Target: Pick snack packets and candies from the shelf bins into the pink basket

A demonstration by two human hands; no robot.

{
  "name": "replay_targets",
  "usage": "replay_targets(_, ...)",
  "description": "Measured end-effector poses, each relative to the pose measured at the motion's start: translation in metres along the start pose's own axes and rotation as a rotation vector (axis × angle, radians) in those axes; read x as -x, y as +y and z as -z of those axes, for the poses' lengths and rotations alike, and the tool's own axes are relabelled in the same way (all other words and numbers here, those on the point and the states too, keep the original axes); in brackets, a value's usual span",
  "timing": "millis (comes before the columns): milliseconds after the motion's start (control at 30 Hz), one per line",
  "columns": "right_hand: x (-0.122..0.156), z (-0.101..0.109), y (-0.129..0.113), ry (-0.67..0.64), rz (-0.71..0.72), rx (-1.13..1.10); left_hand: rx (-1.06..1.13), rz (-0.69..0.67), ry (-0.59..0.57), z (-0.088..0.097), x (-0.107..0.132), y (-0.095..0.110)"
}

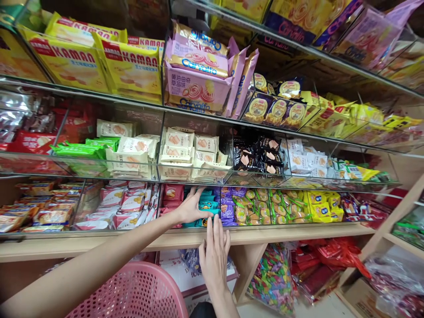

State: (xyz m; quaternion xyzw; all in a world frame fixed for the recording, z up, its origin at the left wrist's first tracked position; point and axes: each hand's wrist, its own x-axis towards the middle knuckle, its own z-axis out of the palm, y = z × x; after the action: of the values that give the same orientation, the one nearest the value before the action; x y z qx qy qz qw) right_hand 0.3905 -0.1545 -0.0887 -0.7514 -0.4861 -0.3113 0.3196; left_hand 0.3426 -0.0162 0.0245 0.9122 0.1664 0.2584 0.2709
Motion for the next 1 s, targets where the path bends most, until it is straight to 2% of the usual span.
replay_targets(100, 0.000, -0.003, 0.000, -0.023, 0.003, 0.017, 0.069, 0.035, 0.084, -0.009, 0.008, -0.003)
replay_targets(267, 0.002, 0.002, 0.001, -0.038, -0.015, 0.033, 0.168, 0.140, -0.024, -0.021, 0.013, -0.006)
replay_targets(467, 0.009, 0.019, -0.004, -0.052, -0.049, -0.002, 0.142, 0.080, -0.025, -0.012, 0.016, -0.007)
replay_targets(567, 0.011, 0.022, -0.007, -0.062, -0.052, -0.018, 0.152, 0.072, -0.051, -0.009, 0.015, -0.009)
replay_targets(700, 0.018, 0.027, -0.007, -0.071, -0.057, -0.046, 0.150, 0.060, -0.020, -0.005, 0.016, -0.007)
replay_targets(767, 0.027, 0.033, -0.008, -0.066, -0.072, -0.081, 0.152, 0.049, -0.009, 0.002, 0.023, -0.003)
replay_targets(833, 0.042, 0.041, -0.009, -0.077, -0.101, -0.135, 0.158, 0.020, -0.018, 0.016, 0.042, 0.004)
replay_targets(900, 0.062, 0.053, -0.012, -0.105, -0.146, -0.206, 0.167, -0.058, -0.050, 0.039, 0.072, 0.013)
replay_targets(1000, 0.100, 0.074, -0.017, -0.175, -0.269, -0.331, 0.140, -0.190, -0.142, 0.085, 0.135, 0.022)
